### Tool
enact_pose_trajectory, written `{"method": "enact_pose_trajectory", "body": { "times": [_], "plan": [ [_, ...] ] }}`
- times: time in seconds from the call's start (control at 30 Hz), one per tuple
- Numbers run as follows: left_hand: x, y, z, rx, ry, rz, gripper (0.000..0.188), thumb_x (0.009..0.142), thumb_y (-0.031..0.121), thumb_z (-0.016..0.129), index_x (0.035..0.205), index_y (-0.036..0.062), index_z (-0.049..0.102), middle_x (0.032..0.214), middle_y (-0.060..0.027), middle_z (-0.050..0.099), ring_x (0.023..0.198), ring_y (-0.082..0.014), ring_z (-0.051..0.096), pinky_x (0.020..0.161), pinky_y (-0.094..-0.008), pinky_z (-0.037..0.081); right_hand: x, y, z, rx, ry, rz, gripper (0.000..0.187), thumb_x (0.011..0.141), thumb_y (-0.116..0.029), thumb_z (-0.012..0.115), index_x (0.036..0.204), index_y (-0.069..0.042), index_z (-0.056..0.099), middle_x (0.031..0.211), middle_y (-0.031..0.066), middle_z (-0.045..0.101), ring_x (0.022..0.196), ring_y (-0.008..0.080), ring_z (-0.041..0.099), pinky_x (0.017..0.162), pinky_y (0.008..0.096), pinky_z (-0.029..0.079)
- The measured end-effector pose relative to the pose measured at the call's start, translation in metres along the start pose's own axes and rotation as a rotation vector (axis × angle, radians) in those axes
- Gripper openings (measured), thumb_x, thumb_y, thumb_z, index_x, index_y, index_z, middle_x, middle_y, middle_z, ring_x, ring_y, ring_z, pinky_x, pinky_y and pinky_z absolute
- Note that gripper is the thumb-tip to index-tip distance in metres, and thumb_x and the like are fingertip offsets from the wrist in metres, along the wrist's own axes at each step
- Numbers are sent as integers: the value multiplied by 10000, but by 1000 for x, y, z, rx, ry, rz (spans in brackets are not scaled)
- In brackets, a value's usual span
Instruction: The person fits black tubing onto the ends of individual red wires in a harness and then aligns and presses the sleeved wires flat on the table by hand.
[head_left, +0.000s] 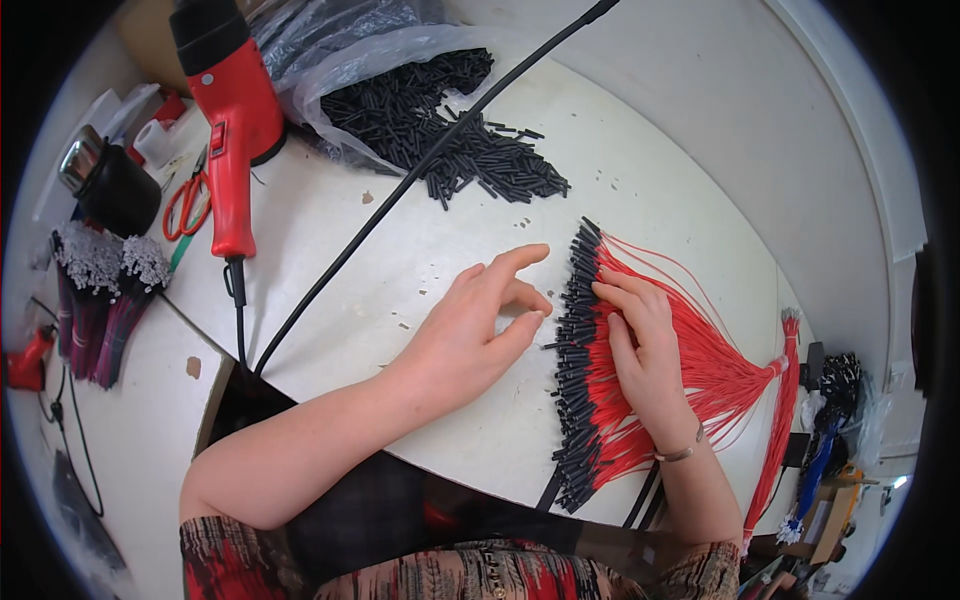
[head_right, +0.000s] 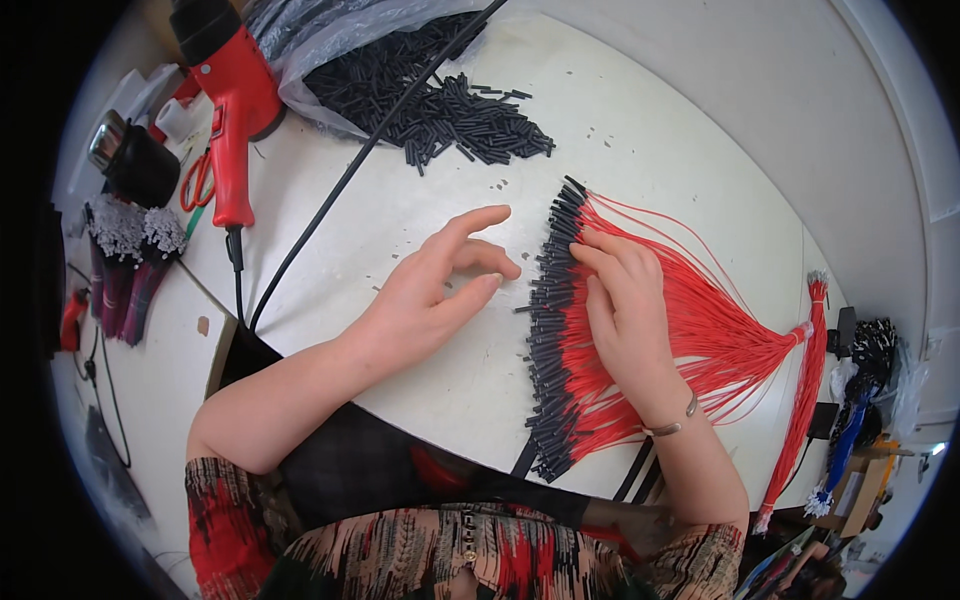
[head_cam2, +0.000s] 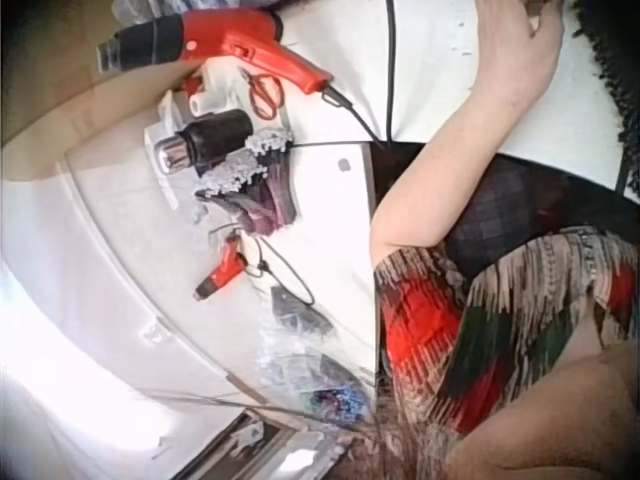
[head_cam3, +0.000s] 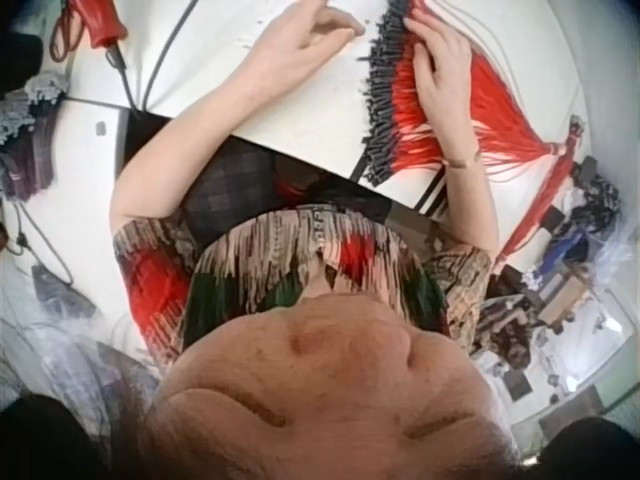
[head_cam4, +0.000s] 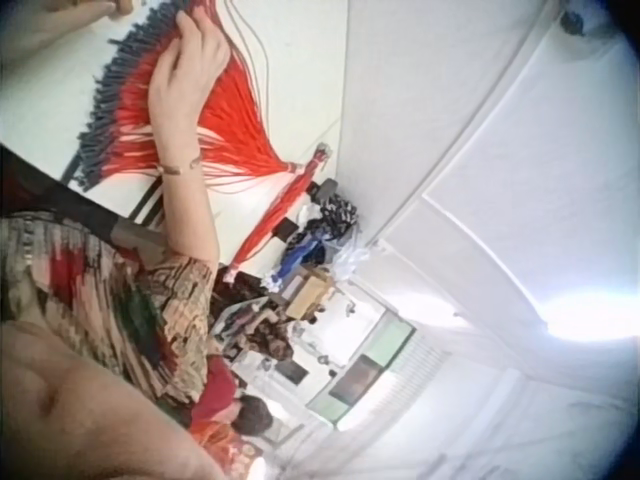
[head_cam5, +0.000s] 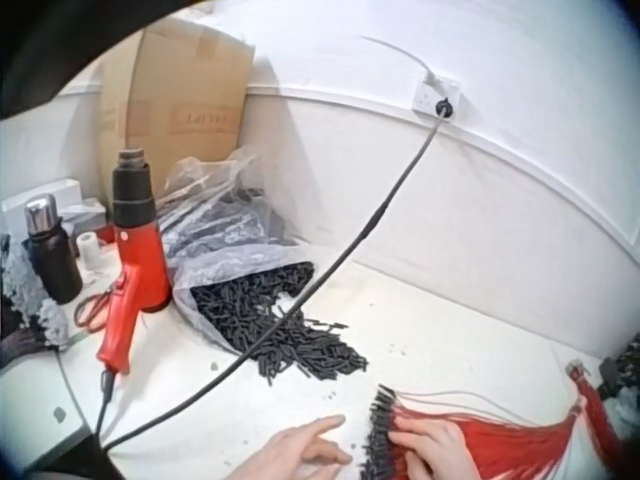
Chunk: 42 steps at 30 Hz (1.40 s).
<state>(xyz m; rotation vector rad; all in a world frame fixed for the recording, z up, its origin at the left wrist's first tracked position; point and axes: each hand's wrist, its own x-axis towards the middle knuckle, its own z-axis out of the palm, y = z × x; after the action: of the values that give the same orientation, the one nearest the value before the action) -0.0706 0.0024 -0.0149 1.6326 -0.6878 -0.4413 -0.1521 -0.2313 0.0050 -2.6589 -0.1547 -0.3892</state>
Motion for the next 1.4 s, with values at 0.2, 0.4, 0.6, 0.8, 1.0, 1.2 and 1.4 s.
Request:
{"method": "enact_pose_trajectory", "body": {
  "times": [0.2, 0.4, 0.6, 0.8, 1.0, 1.2, 1.4],
  "plan": [
    [0, 0, 0, -3, 10, 9, 537, 1016, 140, 587, 1516, 65, 404, 1129, -91, 729, 1198, -292, 601, 1248, -485, 255, 2, 0, 0, 19, -7, 0, 347, 918, 84, 583, 1238, -11, 679, 1335, 138, 641, 1255, 324, 558, 1089, 427, 435],
    [1, 1, -1, 34, -3, -7, 539, 1026, 116, 577, 1530, 65, 391, 1145, -85, 722, 1180, -258, 629, 1125, -421, 378, 4, 3, -2, 31, -5, 14, 346, 924, 70, 590, 1247, -19, 677, 1339, 134, 637, 1254, 321, 556, 1082, 420, 441],
    [-1, 3, -3, 90, -13, -38, 548, 1034, 83, 558, 1551, 74, 377, 1158, -76, 717, 1144, -209, 674, 1002, -347, 488, 28, 22, -12, -1, 112, 38, 149, 931, -11, 664, 1075, -28, 701, 1147, 110, 663, 1112, 296, 583, 981, 382, 491],
    [0, 9, -2, 37, 14, -69, 526, 1036, 88, 559, 1541, 77, 411, 1133, -63, 733, 1132, -186, 666, 992, -327, 482, 69, 67, -15, -88, 105, 50, 57, 901, -71, 710, 935, -30, 692, 975, 95, 650, 1007, 304, 578, 907, 397, 499],
    [1, 11, -11, -98, 59, -142, 412, 1066, 121, 544, 1472, 55, 523, 1116, -53, 740, 1107, -143, 653, 987, -298, 474, 90, 74, -13, -99, -79, 15, 59, 879, -74, 702, 864, -35, 660, 917, 91, 658, 949, 300, 585, 879, 400, 497],
    [5, 15, -25, -119, 188, -149, 331, 1075, 152, 550, 1378, 39, 620, 1078, -37, 749, 1003, -84, 634, 930, -265, 480, 91, 78, -4, -161, -26, 5, 96, 865, -82, 688, 805, -40, 627, 884, 105, 665, 916, 308, 594, 836, 424, 513],
    [34, 34, -39, 283, 239, -55, 197, 1025, 103, 597, 1152, 24, 726, 1037, -54, 753, 983, -145, 675, 918, -297, 497, 71, 77, -12, 108, 232, 174, 91, 905, -82, 660, 901, -31, 584, 854, 125, 680, 850, 290, 663, 756, 396, 533]
  ]
}}
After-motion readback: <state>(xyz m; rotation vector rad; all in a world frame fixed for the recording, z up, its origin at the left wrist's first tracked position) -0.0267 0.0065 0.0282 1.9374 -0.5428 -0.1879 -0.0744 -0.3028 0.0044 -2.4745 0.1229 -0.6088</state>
